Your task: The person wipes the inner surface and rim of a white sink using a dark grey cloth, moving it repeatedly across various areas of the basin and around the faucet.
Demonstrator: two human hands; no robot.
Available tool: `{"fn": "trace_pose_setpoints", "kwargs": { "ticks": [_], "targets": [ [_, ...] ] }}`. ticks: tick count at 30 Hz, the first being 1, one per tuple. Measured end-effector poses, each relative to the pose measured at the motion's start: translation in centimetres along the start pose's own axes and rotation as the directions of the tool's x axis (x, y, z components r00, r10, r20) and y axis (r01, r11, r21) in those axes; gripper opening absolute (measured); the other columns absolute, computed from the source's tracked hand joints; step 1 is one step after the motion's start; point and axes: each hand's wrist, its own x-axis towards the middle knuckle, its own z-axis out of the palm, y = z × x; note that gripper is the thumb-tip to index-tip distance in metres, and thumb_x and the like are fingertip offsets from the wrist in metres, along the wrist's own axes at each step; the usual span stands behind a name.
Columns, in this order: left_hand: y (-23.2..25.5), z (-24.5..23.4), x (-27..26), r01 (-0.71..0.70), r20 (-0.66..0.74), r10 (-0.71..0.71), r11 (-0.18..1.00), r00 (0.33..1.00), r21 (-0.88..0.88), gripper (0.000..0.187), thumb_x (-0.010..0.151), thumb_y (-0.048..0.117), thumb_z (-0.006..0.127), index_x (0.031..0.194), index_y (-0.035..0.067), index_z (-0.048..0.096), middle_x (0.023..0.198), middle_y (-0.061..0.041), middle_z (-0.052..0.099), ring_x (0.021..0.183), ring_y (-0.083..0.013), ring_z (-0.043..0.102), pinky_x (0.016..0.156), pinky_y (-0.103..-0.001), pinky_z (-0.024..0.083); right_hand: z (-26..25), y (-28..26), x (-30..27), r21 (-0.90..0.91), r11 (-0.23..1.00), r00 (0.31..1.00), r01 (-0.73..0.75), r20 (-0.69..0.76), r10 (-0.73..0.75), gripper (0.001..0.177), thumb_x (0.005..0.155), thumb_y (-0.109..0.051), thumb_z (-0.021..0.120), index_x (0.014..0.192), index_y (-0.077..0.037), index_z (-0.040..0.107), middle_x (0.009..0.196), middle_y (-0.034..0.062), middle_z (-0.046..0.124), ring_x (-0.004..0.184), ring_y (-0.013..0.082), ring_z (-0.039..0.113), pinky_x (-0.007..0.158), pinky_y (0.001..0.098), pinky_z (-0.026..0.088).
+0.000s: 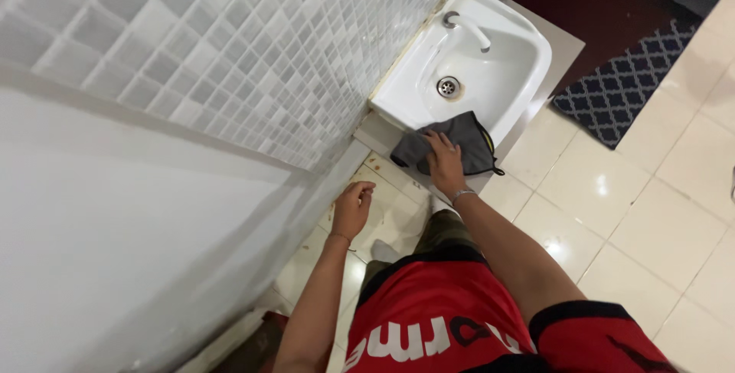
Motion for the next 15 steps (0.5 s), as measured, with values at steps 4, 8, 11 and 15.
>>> {"fn": "trace_pose_setpoints", "kwargs": {
  "ticks": [4,8,11,15],
  "targets": [
    [0.3,0.2,1.0,-0.018,0.022,0.019,0.999,1.000,-0.051,0.020,0.095,0.004,0.059,0.112,0.004,0.070,0.107,-0.014,0.073,0.091,-0.0255,0.073,0.080,-0.035,0.059,1.2,-1.5,2.7,-0.016,0.999,0.999,-0.045,0.019,0.045,0.049,0.095,-0.003,0.051,0.141,-0.018,0.058,0.156,0.0070,0.050,0.150,0.0370,0.035,0.117,0.0667,0.021],
    [1.2,0.5,2.9,-0.034,0.034,0.035,0.999,0.999,-0.024,0.019,0.096,0.005,0.060,0.111,0.004,0.071,0.107,-0.013,0.073,0.091,-0.0266,0.073,0.080,-0.035,0.058,2.2,-2.1,6.4,-0.021,1.000,1.000,0.010,-0.012,-0.010,0.045,0.093,-0.006,0.054,0.137,-0.015,0.057,0.156,0.0141,0.047,0.148,0.0388,0.035,0.115,0.0670,0.023],
    [2.0,0.3,4.5,-0.012,0.036,0.012,1.000,0.999,0.008,0.018,0.097,0.005,0.060,0.111,0.004,0.071,0.106,-0.013,0.074,0.091,-0.0267,0.072,0.079,-0.036,0.058,4.0,-1.8,9.5,-0.062,0.998,0.980,0.001,-0.198,-0.013,0.039,0.093,-0.011,0.058,0.132,-0.011,0.055,0.153,0.0263,0.046,0.142,0.0432,0.038,0.110,0.0653,0.029],
    [2.8,-0.6,6.9,0.069,0.063,-0.073,0.995,0.995,0.066,0.020,0.097,0.007,0.059,0.113,0.005,0.071,0.107,-0.012,0.073,0.089,-0.0264,0.071,0.079,-0.036,0.057,6.5,0.1,15.3,0.097,0.962,0.929,-0.254,-0.254,0.271,0.032,0.099,-0.017,0.058,0.128,-0.007,0.049,0.126,0.0287,0.063,0.119,0.0474,0.059,0.098,0.0581,0.045]
  ]
}}
